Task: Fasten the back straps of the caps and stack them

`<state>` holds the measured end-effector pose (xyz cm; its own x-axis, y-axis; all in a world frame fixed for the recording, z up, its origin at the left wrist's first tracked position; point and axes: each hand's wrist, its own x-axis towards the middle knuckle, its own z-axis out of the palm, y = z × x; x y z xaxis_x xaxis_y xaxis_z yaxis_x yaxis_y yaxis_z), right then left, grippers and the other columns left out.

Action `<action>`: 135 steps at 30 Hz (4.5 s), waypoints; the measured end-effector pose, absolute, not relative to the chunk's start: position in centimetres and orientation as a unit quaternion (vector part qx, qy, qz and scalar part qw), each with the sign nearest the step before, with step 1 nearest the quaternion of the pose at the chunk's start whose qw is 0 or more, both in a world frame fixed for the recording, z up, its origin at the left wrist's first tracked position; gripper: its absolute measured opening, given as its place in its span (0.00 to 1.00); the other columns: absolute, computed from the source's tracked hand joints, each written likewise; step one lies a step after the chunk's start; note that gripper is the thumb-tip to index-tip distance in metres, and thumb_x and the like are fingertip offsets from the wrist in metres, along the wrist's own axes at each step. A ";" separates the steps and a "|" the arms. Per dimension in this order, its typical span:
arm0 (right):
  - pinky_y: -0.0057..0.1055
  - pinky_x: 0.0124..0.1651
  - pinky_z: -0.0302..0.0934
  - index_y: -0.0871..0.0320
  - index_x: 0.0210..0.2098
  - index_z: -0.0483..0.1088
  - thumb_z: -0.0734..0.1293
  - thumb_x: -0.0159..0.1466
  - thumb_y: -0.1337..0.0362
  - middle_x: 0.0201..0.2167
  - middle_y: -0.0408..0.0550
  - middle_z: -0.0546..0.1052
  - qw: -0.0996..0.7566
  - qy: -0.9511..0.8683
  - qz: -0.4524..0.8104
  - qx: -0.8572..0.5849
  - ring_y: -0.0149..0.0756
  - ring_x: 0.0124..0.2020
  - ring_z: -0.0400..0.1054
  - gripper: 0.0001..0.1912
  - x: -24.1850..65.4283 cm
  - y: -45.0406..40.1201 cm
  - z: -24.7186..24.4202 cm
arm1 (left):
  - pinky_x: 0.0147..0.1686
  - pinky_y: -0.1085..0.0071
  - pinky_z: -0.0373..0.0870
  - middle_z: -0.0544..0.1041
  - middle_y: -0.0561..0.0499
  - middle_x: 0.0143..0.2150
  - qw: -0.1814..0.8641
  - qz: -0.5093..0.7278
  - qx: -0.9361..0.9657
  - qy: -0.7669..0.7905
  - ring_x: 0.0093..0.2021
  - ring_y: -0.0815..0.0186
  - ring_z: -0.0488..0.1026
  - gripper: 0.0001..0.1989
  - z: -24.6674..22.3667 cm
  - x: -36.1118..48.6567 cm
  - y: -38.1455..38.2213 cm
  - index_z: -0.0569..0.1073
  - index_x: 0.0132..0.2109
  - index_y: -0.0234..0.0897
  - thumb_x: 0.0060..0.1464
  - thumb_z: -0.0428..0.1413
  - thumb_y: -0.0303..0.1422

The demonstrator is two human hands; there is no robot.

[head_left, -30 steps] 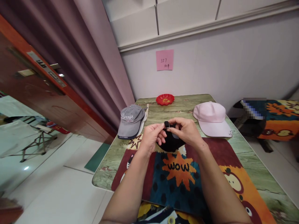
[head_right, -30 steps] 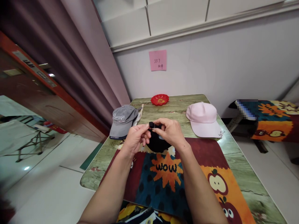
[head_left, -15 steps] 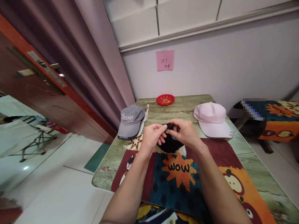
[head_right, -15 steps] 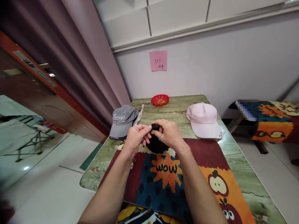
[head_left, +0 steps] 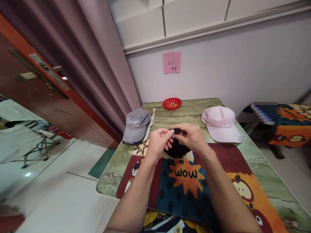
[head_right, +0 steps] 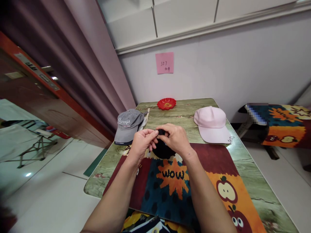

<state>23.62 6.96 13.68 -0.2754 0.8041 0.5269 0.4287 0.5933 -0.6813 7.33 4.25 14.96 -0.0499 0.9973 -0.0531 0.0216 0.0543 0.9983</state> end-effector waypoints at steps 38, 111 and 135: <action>0.29 0.33 0.59 0.54 0.41 0.81 0.76 0.58 0.61 0.27 0.41 0.76 0.493 -0.718 0.244 -0.426 0.30 0.24 0.66 0.11 23.5 6.9 13.7 | 0.14 0.80 0.54 0.69 0.58 0.19 0.453 0.589 0.422 0.520 0.15 0.75 0.66 0.14 14.5 6.3 4.9 0.70 0.30 0.35 0.46 0.65 0.39; 0.39 0.47 0.62 0.55 0.36 0.76 0.65 0.65 0.56 0.36 0.47 0.80 0.525 -0.614 0.292 -0.512 0.43 0.40 0.73 0.11 22.4 16.4 9.0 | 0.21 0.78 0.62 0.71 0.56 0.19 0.475 0.482 0.592 0.437 0.19 0.73 0.65 0.14 10.7 2.9 18.2 0.79 0.42 0.32 0.56 0.60 0.39; 0.39 0.46 0.62 0.53 0.32 0.77 0.66 0.66 0.53 0.33 0.46 0.81 0.494 -0.655 0.248 -0.515 0.42 0.36 0.73 0.13 21.9 15.4 10.8 | 0.18 0.78 0.65 0.71 0.56 0.19 0.504 0.471 0.578 0.437 0.18 0.71 0.68 0.20 11.9 3.4 16.9 0.75 0.48 0.33 0.57 0.59 0.44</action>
<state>21.94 15.39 10.75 0.0193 0.9201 0.3911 0.4294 0.3456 -0.8343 3.40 16.87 11.88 0.1752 0.9791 0.1032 0.0304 -0.1102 0.9934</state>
